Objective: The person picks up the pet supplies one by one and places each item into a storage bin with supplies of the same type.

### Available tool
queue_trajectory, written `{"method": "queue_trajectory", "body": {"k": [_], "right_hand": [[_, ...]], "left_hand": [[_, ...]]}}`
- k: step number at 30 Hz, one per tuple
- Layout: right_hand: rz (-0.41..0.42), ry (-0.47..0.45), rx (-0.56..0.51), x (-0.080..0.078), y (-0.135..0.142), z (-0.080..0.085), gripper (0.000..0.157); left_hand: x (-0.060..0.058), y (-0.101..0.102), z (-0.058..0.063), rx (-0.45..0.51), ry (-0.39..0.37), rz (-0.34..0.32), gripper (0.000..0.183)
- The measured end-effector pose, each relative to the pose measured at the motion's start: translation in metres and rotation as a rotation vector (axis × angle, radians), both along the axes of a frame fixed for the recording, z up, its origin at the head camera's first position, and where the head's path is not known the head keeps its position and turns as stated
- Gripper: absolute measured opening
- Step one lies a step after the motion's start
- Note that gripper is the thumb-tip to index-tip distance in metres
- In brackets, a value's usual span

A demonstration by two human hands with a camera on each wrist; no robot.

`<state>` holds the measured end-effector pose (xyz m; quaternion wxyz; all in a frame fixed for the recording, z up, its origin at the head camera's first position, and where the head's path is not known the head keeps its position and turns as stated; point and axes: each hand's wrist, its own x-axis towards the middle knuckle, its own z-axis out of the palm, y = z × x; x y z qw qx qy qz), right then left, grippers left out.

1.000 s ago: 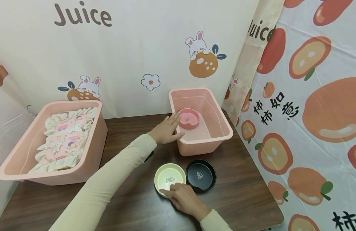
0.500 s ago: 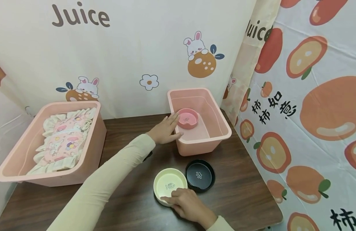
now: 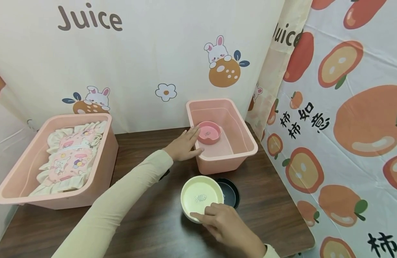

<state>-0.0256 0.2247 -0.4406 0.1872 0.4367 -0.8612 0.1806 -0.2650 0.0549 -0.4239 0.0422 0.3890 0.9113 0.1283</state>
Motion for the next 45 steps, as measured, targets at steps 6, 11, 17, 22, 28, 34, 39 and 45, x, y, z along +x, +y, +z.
{"method": "queue_trajectory", "body": {"k": [6,11,17,22,28,34,39,45], "right_hand": [[-0.011,0.084,-0.081,-0.009,0.013,0.024,0.031],[-0.025,0.058,-0.161,-0.020,0.025,0.040,0.028],[-0.054,0.079,-0.211,-0.040,0.039,0.057,0.030],[-0.085,0.104,-0.227,-0.063,0.049,0.066,0.032],[-0.094,0.058,-0.220,-0.095,0.061,0.073,0.023],[-0.170,-0.011,-0.173,-0.127,0.068,0.073,0.044],[-0.212,-0.077,-0.142,-0.152,0.072,0.069,0.041],[-0.182,-0.276,-0.131,-0.181,0.079,0.054,0.040]], "left_hand": [[0.001,-0.001,0.000,-0.014,0.014,-0.004,0.082],[0.002,-0.002,0.002,-0.016,0.019,-0.015,0.082],[0.003,-0.002,0.004,-0.015,0.016,-0.022,0.082],[0.002,-0.002,0.002,-0.025,0.010,-0.009,0.083],[0.000,0.000,0.001,-0.017,0.011,-0.007,0.083],[0.000,0.000,0.002,-0.035,0.008,-0.003,0.083],[-0.001,-0.001,0.002,-0.036,0.020,-0.013,0.084],[0.000,0.000,0.001,-0.026,0.025,-0.009,0.083]]}}
